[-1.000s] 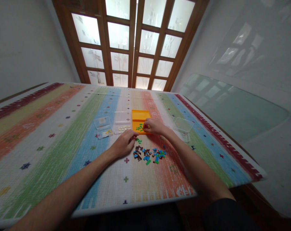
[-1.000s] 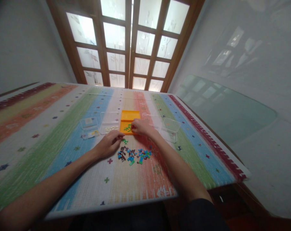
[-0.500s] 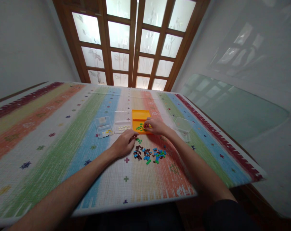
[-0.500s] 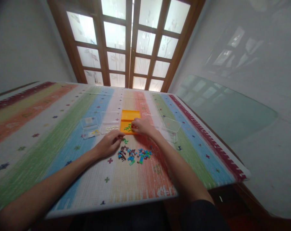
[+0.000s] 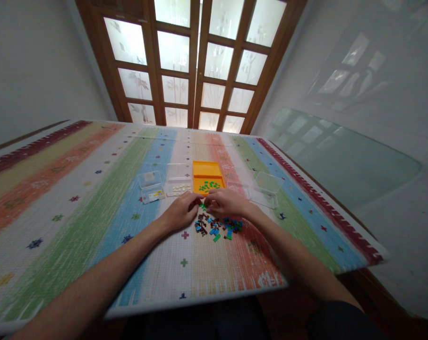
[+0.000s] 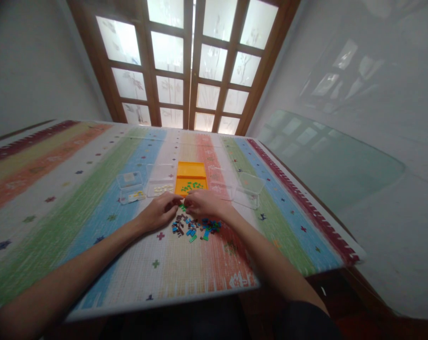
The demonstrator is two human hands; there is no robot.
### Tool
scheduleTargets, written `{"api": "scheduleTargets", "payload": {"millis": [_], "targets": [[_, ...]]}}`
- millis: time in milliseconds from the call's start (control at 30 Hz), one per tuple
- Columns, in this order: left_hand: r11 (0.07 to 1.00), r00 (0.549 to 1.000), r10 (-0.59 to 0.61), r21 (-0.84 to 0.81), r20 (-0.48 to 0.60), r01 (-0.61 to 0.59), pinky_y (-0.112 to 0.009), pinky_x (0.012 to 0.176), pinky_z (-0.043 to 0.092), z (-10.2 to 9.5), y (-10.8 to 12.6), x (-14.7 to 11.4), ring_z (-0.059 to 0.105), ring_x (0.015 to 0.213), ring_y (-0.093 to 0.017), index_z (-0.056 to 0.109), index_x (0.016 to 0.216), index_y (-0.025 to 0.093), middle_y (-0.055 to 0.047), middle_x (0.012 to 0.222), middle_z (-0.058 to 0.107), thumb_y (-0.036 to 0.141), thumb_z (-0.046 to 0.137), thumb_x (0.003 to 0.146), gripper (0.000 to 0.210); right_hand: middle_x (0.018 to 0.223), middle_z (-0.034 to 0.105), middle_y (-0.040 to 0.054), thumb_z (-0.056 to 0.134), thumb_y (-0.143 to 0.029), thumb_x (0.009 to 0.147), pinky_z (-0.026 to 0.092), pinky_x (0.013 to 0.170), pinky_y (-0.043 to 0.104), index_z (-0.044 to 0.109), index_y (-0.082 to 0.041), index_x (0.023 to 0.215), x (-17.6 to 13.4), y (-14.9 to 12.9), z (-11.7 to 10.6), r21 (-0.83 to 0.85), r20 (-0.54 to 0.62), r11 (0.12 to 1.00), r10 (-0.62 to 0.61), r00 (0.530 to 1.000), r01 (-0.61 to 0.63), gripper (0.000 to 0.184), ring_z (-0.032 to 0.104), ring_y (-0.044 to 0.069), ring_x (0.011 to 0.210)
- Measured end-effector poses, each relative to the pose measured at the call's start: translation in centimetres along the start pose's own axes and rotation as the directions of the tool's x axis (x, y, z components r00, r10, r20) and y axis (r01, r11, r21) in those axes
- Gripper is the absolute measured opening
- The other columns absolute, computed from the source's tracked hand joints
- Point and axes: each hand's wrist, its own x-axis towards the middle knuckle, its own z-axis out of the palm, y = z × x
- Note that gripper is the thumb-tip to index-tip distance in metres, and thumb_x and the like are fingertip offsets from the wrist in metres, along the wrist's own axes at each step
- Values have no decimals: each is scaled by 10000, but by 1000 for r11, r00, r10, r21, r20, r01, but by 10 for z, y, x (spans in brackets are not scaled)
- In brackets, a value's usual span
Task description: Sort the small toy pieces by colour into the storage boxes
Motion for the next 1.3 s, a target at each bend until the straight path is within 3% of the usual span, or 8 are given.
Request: {"api": "scheduleTargets", "payload": {"millis": [100, 400, 900, 1300], "targets": [[1000, 1000, -21, -6, 4, 21, -382, 799, 553, -1, 1, 0, 638, 810, -201, 682, 1081, 179, -69, 900, 701, 120, 533, 890, 250, 1022, 737, 100, 748, -264, 871, 438, 722, 255, 781, -177, 1036, 1, -2, 5, -15, -33, 1000, 19, 999, -20, 190, 660, 183, 876], [1000, 1000, -13, 8, 14, 13, -410, 822, 547, -1, 1, 1, 653, 856, -227, 679, 1098, 169, -87, 920, 719, 127, 532, 882, 265, 1030, 742, 94, 705, -188, 902, 417, 708, 247, 778, -165, 1015, 1, -3, 10, -38, -69, 997, 65, 995, -68, 137, 647, 166, 850], [1000, 1000, 21, 18, 22, -21, -432, 867, 548, -2, -1, 0, 661, 905, -234, 695, 1107, 203, -78, 955, 727, 161, 616, 873, 250, 975, 707, 84, 616, -120, 927, 384, 683, 239, 772, -164, 985, -4, -1, 11, -2, -80, 1000, 17, 997, -17, 173, 603, 152, 800], [994, 993, 105, 9, 60, -106, -440, 910, 547, -3, -2, 1, 662, 964, -232, 778, 979, 223, -87, 992, 736, 146, 582, 935, 215, 977, 717, 86, 631, -135, 922, 436, 742, 250, 796, -174, 1014, -8, 3, 12, 11, -94, 996, 85, 992, -84, 193, 631, 167, 846]]}}
